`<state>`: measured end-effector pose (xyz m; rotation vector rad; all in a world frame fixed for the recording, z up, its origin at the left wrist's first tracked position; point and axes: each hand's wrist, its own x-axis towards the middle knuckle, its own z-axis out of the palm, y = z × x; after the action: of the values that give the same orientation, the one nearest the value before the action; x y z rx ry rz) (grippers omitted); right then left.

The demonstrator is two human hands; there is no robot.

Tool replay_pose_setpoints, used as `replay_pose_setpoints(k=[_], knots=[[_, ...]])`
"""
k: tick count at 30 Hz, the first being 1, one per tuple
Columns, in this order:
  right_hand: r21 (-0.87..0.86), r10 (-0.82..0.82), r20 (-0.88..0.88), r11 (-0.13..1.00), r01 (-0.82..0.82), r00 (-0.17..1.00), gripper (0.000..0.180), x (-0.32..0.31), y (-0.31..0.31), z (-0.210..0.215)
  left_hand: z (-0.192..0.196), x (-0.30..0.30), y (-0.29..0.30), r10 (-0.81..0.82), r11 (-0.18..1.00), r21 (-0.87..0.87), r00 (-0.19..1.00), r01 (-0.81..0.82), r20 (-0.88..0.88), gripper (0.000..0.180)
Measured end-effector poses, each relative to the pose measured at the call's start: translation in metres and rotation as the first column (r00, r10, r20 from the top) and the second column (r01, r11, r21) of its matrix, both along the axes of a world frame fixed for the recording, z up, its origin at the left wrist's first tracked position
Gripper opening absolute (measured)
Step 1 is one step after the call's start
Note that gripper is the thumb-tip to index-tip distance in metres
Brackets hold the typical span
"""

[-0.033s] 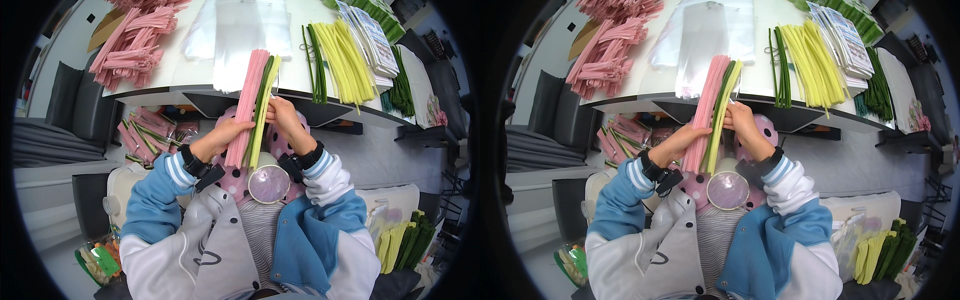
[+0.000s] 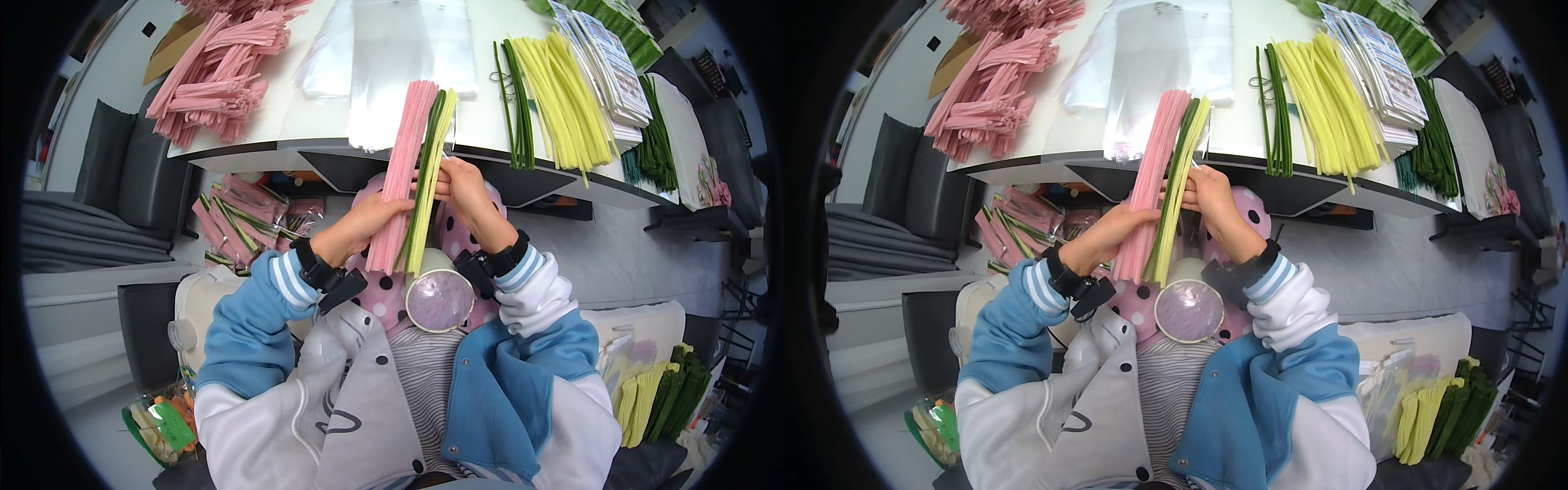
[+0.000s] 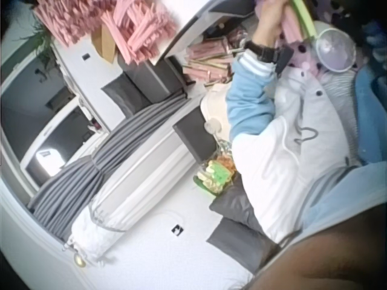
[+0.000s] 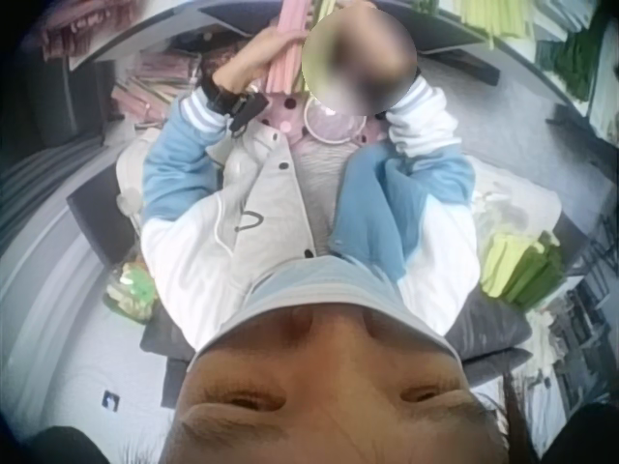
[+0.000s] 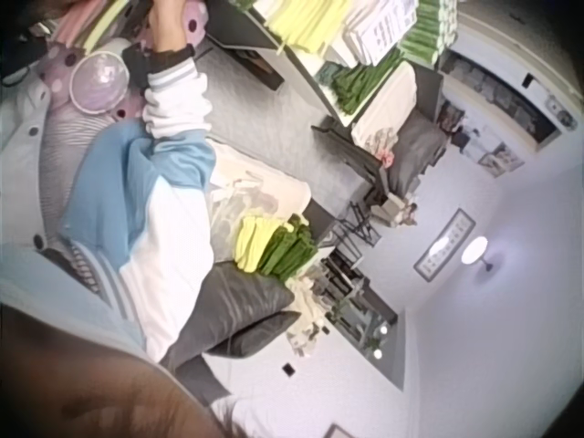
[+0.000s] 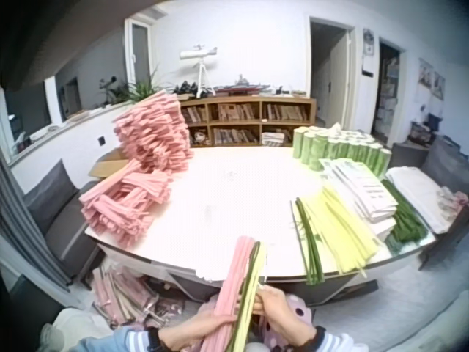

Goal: The person gathers pink, green, and yellow decorative strips, aligns them into bundles, and secures each bundle with a rubber band. The person repeats this process multiple times, placing finished bundles aside.

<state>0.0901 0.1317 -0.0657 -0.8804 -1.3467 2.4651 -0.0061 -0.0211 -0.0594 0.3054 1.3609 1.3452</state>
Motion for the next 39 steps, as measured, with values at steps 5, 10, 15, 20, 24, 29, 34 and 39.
replay_pose_setpoints(k=[5,10,15,20,24,29,34,39], knots=[[0.054,0.012,0.030,0.998,-0.014,0.999,0.025,-0.001,-0.001,0.008,0.012,-0.009,-0.007,-0.165,0.978,-0.115,0.984,0.172,0.071,0.030],[0.032,-0.006,0.046,0.999,0.004,0.999,0.024,-0.001,0.000,0.007,0.017,-0.014,-0.008,-0.108,0.994,0.043,0.953,0.100,0.283,0.033],[0.024,-0.007,0.048,1.000,0.006,0.999,0.022,-0.007,0.004,-0.001,0.009,-0.011,-0.012,-0.126,0.989,0.118,0.914,0.087,0.385,0.047],[0.043,-0.011,0.065,0.999,0.008,0.998,0.020,-0.010,0.004,-0.003,0.005,-0.011,-0.018,-0.302,0.949,0.222,0.846,0.223,0.440,0.051],[0.040,-0.027,0.051,0.999,0.025,0.998,0.021,-0.011,0.004,-0.001,0.008,-0.006,-0.025,-0.275,0.954,0.238,0.846,0.181,0.457,0.040],[0.070,-0.038,0.026,0.997,0.036,0.999,0.023,-0.014,0.002,-0.006,0.009,0.005,-0.020,-0.177,0.984,0.029,0.940,0.177,0.293,0.036],[0.186,0.067,-0.062,0.981,-0.054,0.996,0.020,-0.006,0.003,-0.015,0.013,-0.009,0.005,-0.118,0.993,0.005,0.962,0.120,0.246,0.031],[0.159,0.122,-0.182,0.983,-0.093,0.976,0.019,0.011,0.007,-0.020,0.016,-0.024,0.031,-0.009,1.000,0.028,0.987,0.005,0.162,0.046]])
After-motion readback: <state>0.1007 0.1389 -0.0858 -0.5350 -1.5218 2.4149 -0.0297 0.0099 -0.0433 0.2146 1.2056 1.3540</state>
